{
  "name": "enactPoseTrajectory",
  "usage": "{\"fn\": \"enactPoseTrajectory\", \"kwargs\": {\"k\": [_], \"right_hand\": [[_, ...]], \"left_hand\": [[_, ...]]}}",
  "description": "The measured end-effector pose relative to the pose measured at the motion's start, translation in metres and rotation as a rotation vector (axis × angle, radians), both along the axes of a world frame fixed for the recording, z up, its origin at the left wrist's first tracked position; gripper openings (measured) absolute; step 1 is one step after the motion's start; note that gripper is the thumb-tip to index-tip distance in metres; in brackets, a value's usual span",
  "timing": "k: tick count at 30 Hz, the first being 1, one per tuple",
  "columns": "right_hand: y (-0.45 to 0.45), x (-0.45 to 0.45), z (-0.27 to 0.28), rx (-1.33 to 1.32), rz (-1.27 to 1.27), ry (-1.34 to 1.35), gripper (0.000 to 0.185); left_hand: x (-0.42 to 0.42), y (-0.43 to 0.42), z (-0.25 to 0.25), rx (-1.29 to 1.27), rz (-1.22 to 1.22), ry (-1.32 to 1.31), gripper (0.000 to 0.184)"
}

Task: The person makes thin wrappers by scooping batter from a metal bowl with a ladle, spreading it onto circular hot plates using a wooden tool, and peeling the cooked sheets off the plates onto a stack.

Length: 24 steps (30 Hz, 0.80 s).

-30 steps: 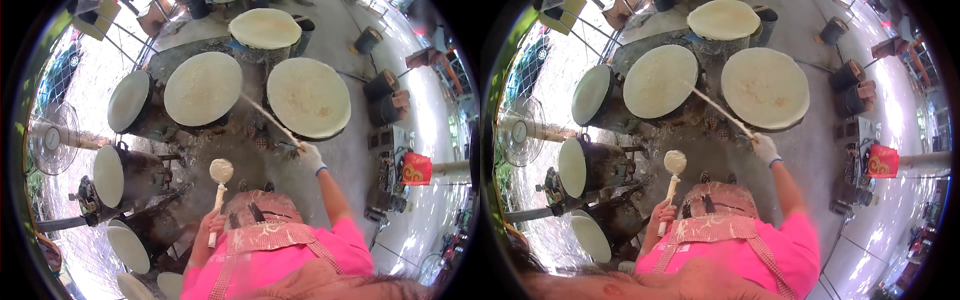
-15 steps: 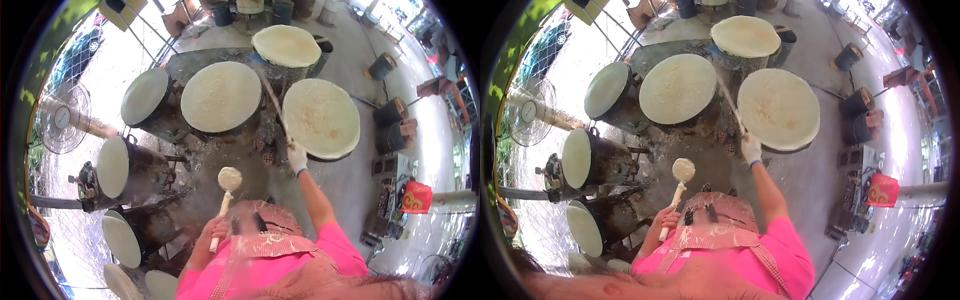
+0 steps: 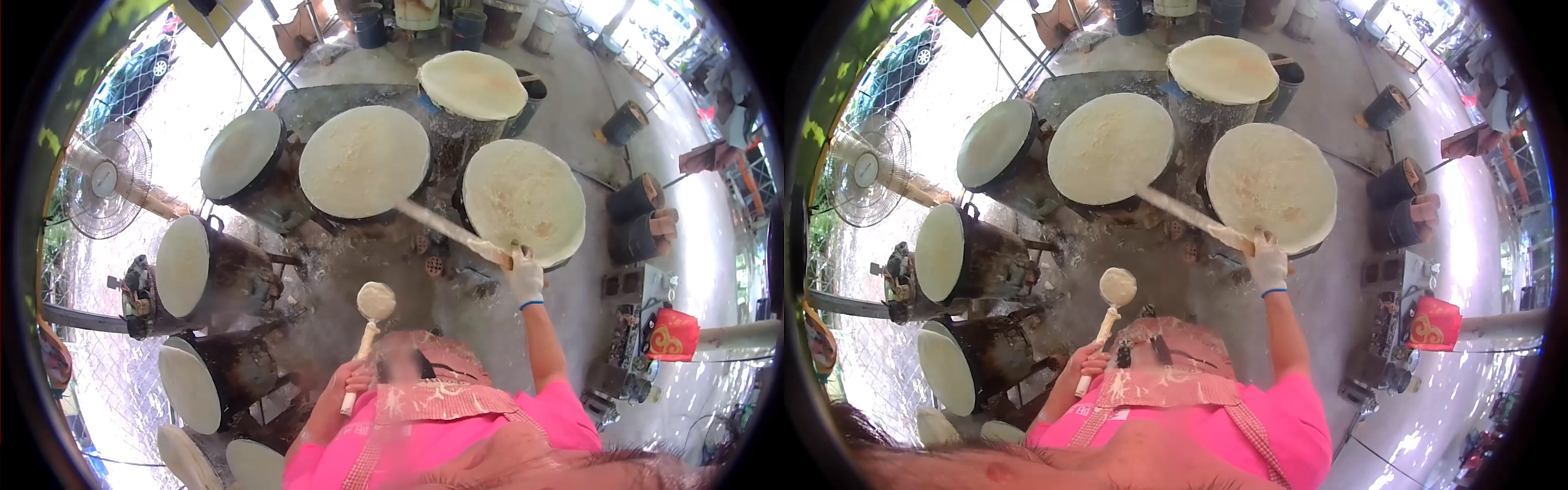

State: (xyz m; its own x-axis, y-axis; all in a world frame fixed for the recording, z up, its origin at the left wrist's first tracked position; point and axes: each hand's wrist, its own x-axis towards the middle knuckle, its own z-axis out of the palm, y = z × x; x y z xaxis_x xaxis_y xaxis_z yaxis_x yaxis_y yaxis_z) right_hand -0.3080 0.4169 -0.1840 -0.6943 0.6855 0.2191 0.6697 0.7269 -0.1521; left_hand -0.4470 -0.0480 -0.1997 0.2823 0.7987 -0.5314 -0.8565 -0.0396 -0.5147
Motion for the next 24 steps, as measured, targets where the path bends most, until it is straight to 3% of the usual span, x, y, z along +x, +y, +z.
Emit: {"fn": "enactPoseTrajectory", "kwargs": {"k": [5,8,14,18,22,24], "right_hand": [[0.06,0.007,0.012,-0.048,0.371,-0.32,0.012],[0.094,-0.005,0.033,-0.016,0.303,-0.304,0.01],[0.163,-0.01,0.094,0.034,-0.047,0.079,0.015],[0.213,-0.006,0.125,0.189,-0.176,0.25,0.016],[0.254,-0.007,0.162,0.339,-0.226,0.219,0.015],[0.272,-0.009,0.186,0.451,-0.212,0.211,0.016]], "left_hand": [[0.001,0.007,0.015,-0.02,-0.085,0.009,0.038],[-0.009,0.011,0.01,-0.008,-0.141,0.004,0.039],[-0.054,0.028,-0.008,0.059,-0.298,0.029,0.04],[-0.094,0.055,0.02,-0.02,-0.437,0.12,0.038],[-0.127,0.07,0.034,-0.016,-0.5,0.235,0.034],[-0.14,0.079,0.033,-0.032,-0.473,0.234,0.018]]}}
